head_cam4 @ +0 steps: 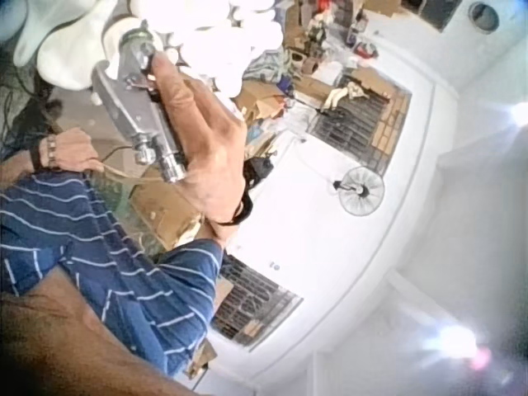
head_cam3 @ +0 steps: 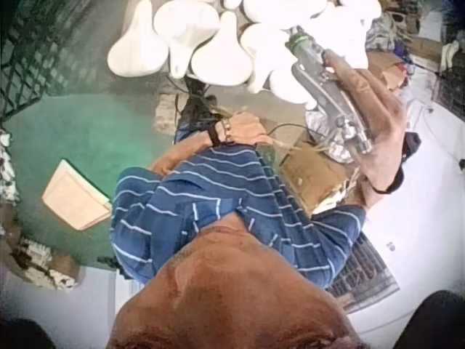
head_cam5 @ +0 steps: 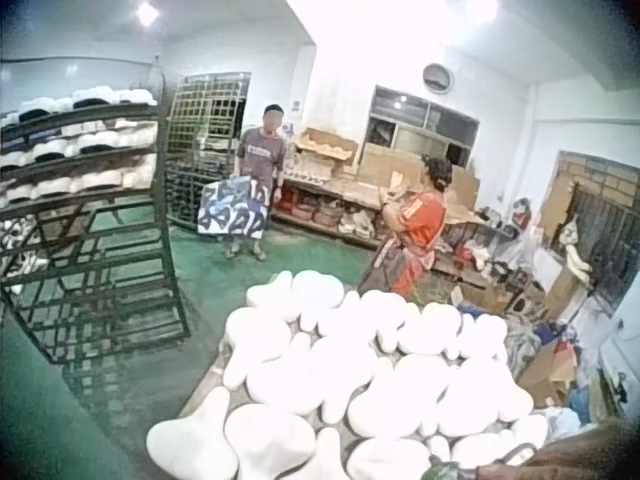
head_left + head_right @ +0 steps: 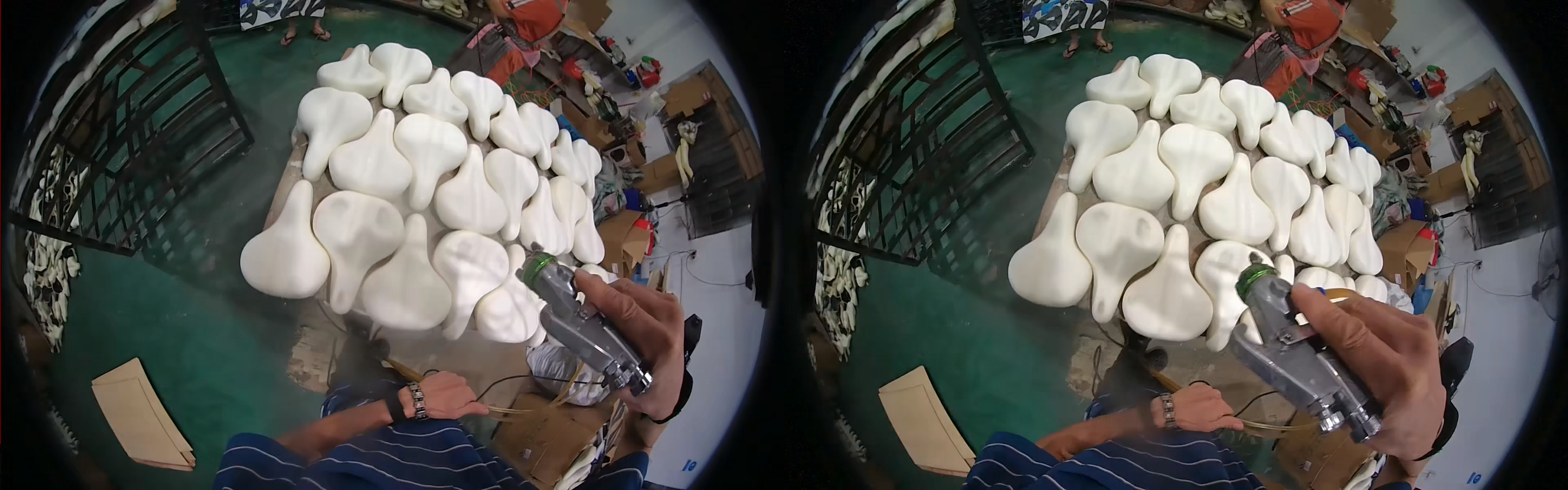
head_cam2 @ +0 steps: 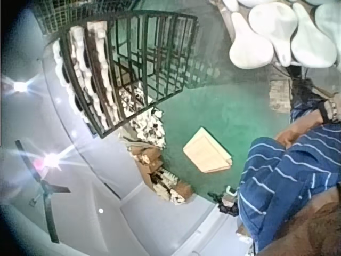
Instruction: Applying glue to bicycle seat foam components using a spray gun and organizing them on drying racks.
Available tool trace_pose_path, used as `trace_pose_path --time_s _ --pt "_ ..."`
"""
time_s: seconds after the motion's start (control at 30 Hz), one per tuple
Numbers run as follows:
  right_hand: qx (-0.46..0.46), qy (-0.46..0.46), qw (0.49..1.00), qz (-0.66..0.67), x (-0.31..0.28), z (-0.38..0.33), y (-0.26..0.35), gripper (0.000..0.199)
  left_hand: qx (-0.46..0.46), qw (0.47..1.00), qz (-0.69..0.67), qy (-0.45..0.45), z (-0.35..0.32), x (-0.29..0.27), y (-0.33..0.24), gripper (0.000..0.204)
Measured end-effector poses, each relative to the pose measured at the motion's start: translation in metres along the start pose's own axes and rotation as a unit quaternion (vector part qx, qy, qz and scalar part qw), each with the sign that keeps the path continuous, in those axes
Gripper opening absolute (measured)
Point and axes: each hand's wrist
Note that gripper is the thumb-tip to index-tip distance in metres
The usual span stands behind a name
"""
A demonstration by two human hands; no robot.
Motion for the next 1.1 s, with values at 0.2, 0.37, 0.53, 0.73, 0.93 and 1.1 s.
trace_pose_path --time_s 0.2,0.37,0.53,0.73,0.93,1.1 --pt "0.018 -0.022 0.999 0.018 0.006 -0.006 0.008 0.065 -0.039 0.999 0.009 0.005 -0.037 0.03 0.004 0.06" --pt "0.026 -0.031 0.999 0.02 0.01 -0.002 0.023 0.069 -0.024 1.0 0.009 0.0 -0.048 0.027 0.009 0.061" --pt "0.065 -0.026 0.997 -0.032 0.006 0.011 0.05 0.059 0.009 0.998 -0.001 0.06 -0.062 -0.009 0.01 0.064" --pt "0.088 -0.026 0.996 -0.014 0.027 0.038 0.084 0.056 0.041 0.997 -0.011 0.069 -0.078 -0.043 0.025 0.065" --pt "0.126 0.018 0.99 -0.056 0.029 0.049 0.099 0.059 0.05 0.994 -0.013 0.093 -0.085 -0.061 0.032 0.067" --pt "0.134 -0.004 0.986 -0.104 0.026 0.051 0.107 0.058 0.069 0.991 -0.019 0.111 -0.083 -0.067 0.03 0.068"
Point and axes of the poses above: each hand's wrist, its own z-axis towards the middle knuckle, its own x-axis out of the palm, y = z × x, and after that the axes turned 6 degrees about -z, right-handed
